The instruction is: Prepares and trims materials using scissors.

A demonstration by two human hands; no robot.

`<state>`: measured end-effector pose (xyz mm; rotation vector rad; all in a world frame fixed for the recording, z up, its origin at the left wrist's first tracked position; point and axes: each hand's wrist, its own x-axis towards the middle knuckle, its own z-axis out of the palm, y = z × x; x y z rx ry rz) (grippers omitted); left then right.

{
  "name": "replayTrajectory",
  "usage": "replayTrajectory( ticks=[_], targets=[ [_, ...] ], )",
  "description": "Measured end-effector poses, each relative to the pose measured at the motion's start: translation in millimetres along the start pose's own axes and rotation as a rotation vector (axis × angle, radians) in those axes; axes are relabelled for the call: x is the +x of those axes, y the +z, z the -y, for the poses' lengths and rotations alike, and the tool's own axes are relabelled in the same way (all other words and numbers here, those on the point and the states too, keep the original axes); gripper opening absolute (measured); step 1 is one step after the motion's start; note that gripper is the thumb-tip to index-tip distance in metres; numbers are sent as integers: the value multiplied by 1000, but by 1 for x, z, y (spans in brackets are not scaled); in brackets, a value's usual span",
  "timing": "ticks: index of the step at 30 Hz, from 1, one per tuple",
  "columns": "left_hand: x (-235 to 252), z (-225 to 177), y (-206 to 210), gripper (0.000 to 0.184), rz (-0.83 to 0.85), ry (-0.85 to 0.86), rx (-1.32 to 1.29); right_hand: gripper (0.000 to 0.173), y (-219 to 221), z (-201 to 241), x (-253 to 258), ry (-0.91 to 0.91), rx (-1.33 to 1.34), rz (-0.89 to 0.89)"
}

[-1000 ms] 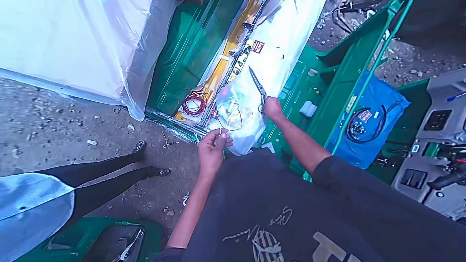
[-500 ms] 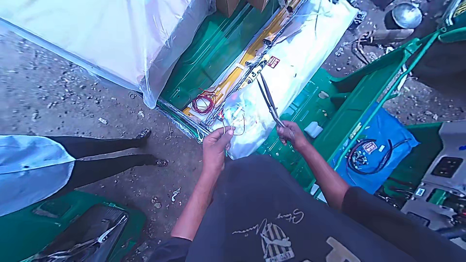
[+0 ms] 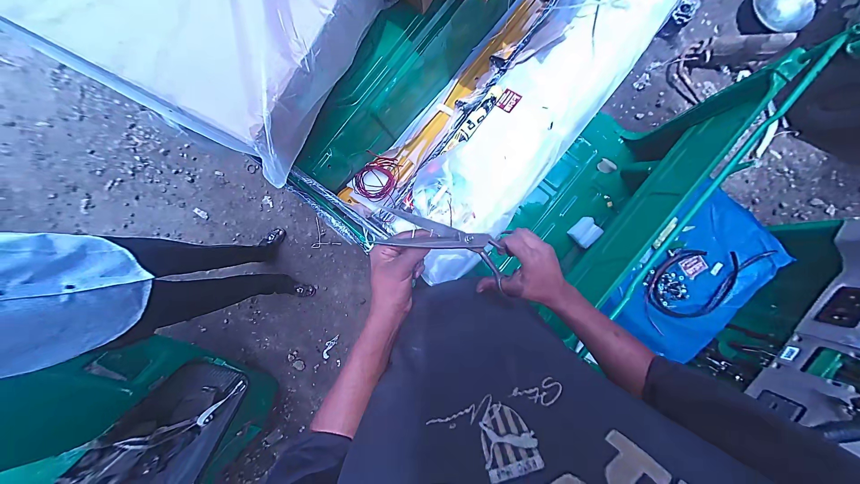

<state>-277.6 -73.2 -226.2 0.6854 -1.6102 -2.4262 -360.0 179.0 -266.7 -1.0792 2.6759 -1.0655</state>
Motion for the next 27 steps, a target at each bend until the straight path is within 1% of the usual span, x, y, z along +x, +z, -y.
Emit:
replayTrajectory(
  ticks=[8,14,18,20,22,24,26,27],
  targets=[
    [-6,-1,-6,5,-12,85,120,61,8,-1,-2,-21,15,46],
    [-6,5,-1,4,-41,107,141,48,15,-1,-10,5,100,71],
    [-6,5,1,5,-52,88,160,36,19,-1,-12,-18,116,43],
    [-6,5,0,5,-39,92,163,35,20,0,-12,-1,154,59],
    [-3,5,0,7,-7,100,159,40,23,3,-11,57,243,93],
    [1,4,0,7,37,80,108,45,27,8,-12,181,409,168],
    [5,7,0,9,80,60,-36,48,34,14,-13,274,635,256],
    [6,9,-1,9,101,53,-127,48,38,18,-13,289,763,274]
  ],
)
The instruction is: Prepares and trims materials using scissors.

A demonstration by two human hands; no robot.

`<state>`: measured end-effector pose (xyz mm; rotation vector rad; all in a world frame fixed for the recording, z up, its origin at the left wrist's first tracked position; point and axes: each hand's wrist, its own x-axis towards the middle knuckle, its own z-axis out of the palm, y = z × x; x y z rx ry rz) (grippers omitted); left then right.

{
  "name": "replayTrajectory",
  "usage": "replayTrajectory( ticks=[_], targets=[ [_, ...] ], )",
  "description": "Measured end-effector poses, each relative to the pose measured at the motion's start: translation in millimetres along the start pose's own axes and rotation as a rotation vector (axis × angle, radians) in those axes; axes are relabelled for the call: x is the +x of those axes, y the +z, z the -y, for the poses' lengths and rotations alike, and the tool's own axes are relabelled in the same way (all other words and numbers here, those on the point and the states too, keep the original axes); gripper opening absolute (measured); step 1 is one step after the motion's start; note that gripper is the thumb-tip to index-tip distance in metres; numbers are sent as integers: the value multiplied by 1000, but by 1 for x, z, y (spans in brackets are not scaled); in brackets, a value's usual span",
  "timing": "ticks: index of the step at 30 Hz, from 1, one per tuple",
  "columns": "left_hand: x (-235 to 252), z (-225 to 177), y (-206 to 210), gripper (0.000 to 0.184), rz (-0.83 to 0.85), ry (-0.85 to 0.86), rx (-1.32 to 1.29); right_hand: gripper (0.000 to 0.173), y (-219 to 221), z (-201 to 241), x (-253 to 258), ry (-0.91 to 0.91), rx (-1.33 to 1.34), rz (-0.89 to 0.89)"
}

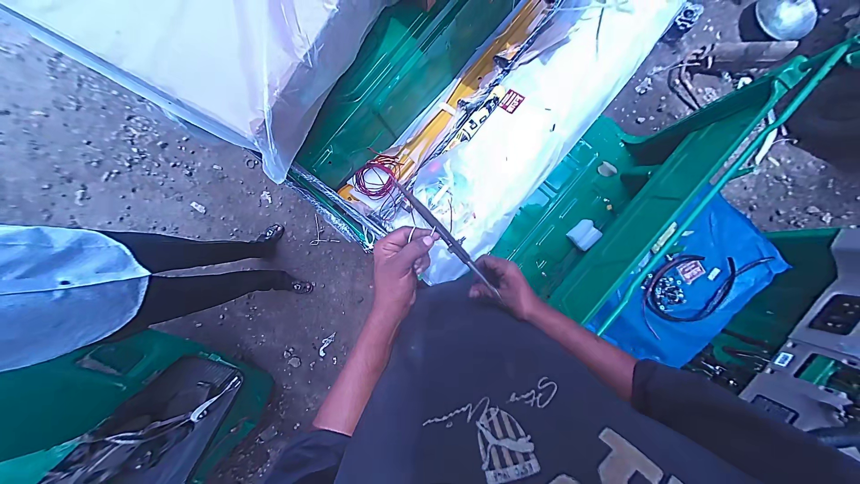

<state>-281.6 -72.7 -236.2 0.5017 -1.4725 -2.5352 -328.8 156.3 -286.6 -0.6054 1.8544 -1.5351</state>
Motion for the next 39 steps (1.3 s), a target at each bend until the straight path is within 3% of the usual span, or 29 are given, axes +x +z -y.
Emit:
replayTrajectory(
  ticks=[3,5,7,9,12,16,21,28,39],
  targets=[
    [-2,5,-7,10,39,-22,-282,45,8,0,11,23,618,2],
    [-6,5,-14,10,17,-23,-310,48,-5,4,22,102,806,-147],
    [-7,0,-21,10,-48,17,-111,35,-27,2,33,92,629,-262],
    [-7,-8,-24,11,-100,61,169,21,-42,8,34,57,412,-264],
    [-7,-14,-22,13,-85,106,484,29,-47,27,23,49,151,-214],
    [0,-19,-28,35,-47,185,828,56,-46,47,11,32,-160,-100],
    [1,-24,-33,41,-11,232,1278,61,-54,62,-10,49,-403,-42],
    [0,-20,-29,39,54,234,1323,68,-58,61,-16,25,-738,-49],
    [0,-19,-31,35,177,307,1053,63,-58,48,-4,-136,-755,-66]
  ],
)
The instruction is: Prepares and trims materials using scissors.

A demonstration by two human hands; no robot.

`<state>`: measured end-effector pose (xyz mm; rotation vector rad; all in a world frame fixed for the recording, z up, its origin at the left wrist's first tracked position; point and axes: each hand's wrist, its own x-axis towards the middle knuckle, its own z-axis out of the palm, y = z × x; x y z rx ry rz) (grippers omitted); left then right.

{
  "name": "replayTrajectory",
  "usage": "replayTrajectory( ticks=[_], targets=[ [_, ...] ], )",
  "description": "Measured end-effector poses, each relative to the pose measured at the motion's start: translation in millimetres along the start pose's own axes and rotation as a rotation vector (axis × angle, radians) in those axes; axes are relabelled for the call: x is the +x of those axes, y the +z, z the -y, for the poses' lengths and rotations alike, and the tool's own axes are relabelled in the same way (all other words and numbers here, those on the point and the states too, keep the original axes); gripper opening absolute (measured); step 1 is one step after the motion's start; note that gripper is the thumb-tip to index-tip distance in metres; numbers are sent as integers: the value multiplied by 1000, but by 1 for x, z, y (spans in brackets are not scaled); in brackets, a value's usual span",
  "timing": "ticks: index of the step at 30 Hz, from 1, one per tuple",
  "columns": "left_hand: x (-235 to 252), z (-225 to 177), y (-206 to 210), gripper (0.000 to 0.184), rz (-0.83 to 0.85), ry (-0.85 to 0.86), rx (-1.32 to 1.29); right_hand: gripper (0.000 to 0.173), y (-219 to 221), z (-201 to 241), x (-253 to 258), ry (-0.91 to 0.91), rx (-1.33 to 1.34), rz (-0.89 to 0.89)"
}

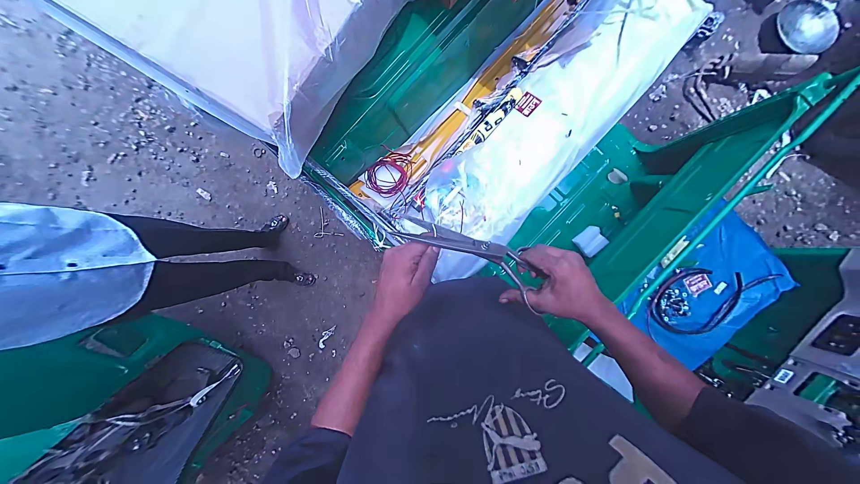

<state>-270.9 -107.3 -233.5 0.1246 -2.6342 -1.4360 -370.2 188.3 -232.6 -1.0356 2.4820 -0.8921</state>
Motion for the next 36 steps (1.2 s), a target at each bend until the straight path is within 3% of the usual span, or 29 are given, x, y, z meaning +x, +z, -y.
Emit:
replayTrajectory(
  ticks=[21,24,27,31,33,36],
  targets=[
    [1,2,5,37,3,-70,-207,31,3,-12,6,-78,28,37],
    [3,3,6,36,5,-66,-235,36,6,-12,7,-41,76,55],
    [7,2,7,32,8,-53,-317,44,18,-15,8,91,390,92],
    [2,4,10,35,-4,-58,-442,37,40,-32,22,301,1115,28],
    [-4,5,9,35,-21,-74,-449,32,39,-53,43,479,965,-138],
    [-6,5,7,35,-35,-84,-428,42,47,-118,88,759,294,-209]
  ],
)
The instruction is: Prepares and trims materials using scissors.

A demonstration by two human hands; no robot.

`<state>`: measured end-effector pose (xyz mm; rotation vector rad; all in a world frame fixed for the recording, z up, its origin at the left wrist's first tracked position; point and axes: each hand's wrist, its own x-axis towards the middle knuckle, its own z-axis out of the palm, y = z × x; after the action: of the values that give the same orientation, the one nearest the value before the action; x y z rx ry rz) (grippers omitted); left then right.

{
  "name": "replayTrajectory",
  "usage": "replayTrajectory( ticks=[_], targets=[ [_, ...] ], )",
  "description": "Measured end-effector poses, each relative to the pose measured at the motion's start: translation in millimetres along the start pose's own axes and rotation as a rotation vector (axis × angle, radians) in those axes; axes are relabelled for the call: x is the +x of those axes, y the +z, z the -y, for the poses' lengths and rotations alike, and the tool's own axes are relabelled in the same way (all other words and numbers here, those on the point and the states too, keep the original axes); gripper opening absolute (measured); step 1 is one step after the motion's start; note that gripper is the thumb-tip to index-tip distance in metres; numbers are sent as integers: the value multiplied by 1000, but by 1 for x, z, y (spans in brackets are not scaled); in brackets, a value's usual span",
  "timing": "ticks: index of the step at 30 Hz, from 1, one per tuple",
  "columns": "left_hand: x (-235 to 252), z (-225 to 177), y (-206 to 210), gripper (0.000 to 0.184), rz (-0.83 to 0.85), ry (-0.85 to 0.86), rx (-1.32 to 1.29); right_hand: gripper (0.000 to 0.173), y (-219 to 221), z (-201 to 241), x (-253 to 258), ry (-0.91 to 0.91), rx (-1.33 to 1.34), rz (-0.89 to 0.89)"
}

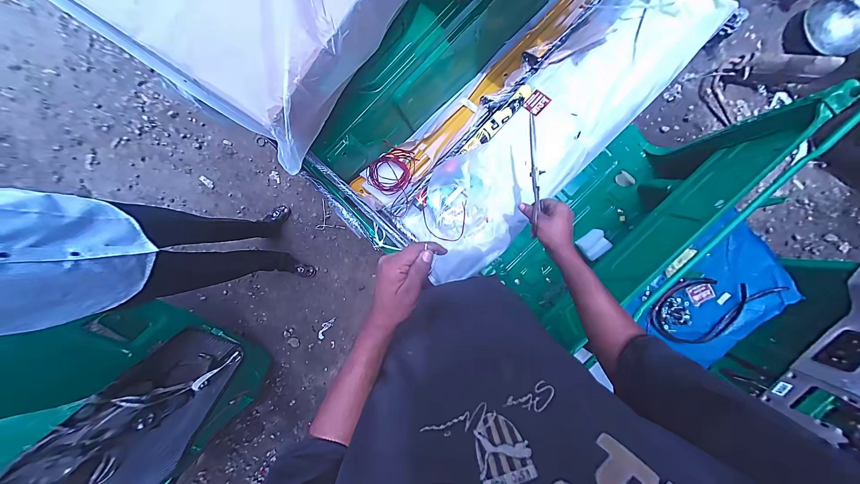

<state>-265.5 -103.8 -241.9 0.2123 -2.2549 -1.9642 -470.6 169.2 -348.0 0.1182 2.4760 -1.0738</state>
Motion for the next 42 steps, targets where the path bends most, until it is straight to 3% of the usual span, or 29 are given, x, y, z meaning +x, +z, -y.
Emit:
replayTrajectory(
  ticks=[2,5,9,12,14,15,18,20,24,29,33,36,39,42],
  targets=[
    [-1,-1,-1,36,-3,7,57,49,17,-12,44,57,-215,-54],
    [-3,-5,-4,38,6,30,245,44,42,-22,77,52,-312,-60],
    [-4,-7,-7,39,17,96,515,31,60,-17,79,-3,-389,29],
    [-4,-5,-9,39,54,174,664,25,52,2,54,-159,-437,69],
    [-3,-7,-11,37,78,204,744,23,35,35,13,-346,-273,31],
    [-3,-8,-12,36,89,208,763,20,29,54,-13,-436,-60,49],
    [0,-12,-14,33,141,232,780,25,14,110,-86,-477,662,503],
    [3,-14,-15,32,164,262,772,27,15,134,-120,-495,711,598],
    [8,-14,-23,30,208,300,728,5,38,141,-139,-568,683,409],
    [7,-6,-40,33,302,276,637,7,49,137,-125,-363,897,119],
    [8,3,-58,35,358,204,599,18,71,92,-97,-242,488,-79],
    [12,10,-71,38,362,112,620,24,103,52,-90,-107,200,-2],
    [13,22,-88,44,360,-4,634,27,129,31,-90,-14,80,72],
    [14,30,-102,42,375,-91,573,20,147,29,-81,58,54,-100]
  ],
)
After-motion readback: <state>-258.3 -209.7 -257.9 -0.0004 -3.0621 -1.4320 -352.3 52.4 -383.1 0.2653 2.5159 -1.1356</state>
